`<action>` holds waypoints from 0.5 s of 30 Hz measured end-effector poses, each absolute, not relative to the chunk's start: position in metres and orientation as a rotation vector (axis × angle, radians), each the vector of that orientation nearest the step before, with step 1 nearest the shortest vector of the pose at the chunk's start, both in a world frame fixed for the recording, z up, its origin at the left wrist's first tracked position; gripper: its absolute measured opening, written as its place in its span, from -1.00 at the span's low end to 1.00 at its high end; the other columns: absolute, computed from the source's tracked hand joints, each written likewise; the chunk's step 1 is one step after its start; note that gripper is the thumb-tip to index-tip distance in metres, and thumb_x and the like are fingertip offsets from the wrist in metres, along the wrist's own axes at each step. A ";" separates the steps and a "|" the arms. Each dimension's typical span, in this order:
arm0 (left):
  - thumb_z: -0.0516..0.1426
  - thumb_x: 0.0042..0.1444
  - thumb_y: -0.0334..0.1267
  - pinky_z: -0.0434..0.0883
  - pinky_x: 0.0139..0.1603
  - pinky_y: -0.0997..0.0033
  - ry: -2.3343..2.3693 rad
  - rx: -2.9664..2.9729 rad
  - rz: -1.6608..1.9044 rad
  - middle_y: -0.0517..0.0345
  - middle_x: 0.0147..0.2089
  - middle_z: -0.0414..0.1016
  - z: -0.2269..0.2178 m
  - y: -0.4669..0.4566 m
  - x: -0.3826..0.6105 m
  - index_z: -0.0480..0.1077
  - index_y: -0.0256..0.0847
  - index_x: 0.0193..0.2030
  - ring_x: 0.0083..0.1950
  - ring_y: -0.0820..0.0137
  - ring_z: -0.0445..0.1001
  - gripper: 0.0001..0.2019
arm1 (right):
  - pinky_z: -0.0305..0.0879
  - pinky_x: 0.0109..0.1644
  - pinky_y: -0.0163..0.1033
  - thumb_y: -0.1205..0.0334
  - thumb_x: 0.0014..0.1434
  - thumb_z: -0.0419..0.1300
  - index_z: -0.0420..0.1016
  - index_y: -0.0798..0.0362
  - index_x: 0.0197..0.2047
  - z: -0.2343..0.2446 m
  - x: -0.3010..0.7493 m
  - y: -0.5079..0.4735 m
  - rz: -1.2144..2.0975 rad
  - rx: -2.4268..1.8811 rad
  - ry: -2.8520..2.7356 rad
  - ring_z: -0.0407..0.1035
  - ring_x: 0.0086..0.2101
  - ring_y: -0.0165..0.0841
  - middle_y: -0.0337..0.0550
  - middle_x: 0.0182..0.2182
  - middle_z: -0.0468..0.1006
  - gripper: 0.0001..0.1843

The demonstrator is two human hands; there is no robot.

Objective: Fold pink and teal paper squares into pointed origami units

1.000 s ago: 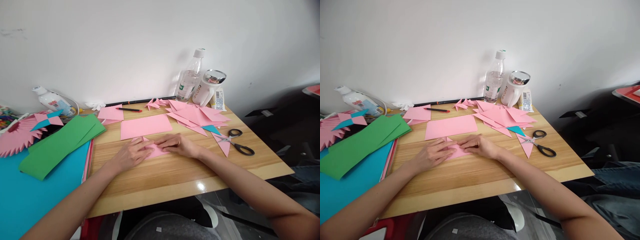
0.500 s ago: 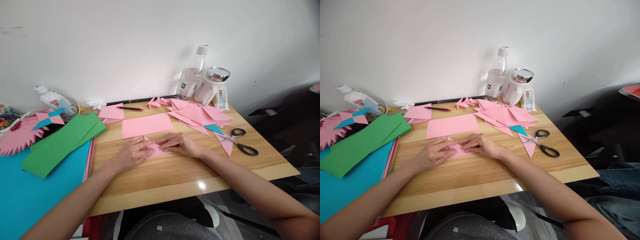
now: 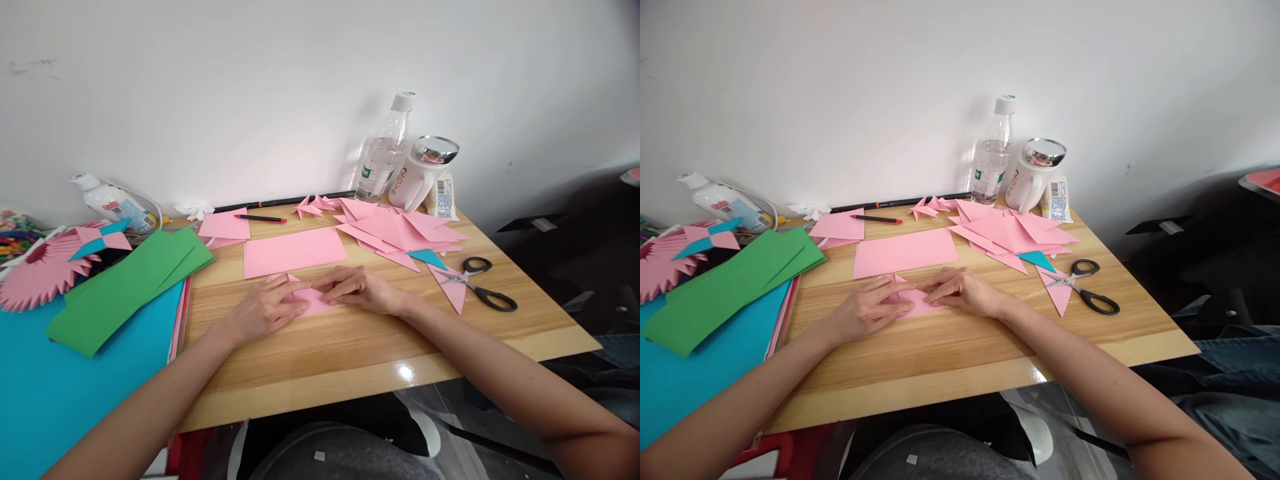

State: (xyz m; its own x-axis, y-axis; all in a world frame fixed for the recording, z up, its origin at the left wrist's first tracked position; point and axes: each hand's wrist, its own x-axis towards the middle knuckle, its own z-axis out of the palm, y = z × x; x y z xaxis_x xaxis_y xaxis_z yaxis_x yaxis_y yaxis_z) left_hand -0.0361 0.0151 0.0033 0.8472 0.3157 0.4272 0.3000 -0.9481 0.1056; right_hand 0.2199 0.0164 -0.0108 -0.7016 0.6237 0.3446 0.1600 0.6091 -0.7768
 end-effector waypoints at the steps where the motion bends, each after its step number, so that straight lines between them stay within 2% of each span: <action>1: 0.07 0.24 -0.36 0.39 -0.15 0.26 0.496 2.988 0.701 0.03 0.12 0.44 0.004 0.015 -0.036 0.50 -0.18 -0.28 -0.11 0.33 0.38 -0.83 | 0.37 0.02 -0.16 0.31 0.21 0.19 0.62 0.00 -0.16 -0.011 0.220 0.016 0.990 -0.613 -2.228 0.44 -0.04 -0.29 -0.04 -0.03 0.56 -0.81; 15: 0.09 0.22 -0.38 0.39 -0.18 0.25 0.485 2.962 0.704 -0.01 0.12 0.43 0.003 0.016 -0.036 0.50 -0.19 -0.26 -0.10 0.31 0.38 -0.85 | 0.41 -0.05 -0.21 0.35 0.21 0.18 0.63 0.00 -0.18 -0.013 0.221 0.018 1.004 -0.596 -2.227 0.44 -0.06 -0.31 -0.03 -0.02 0.55 -0.81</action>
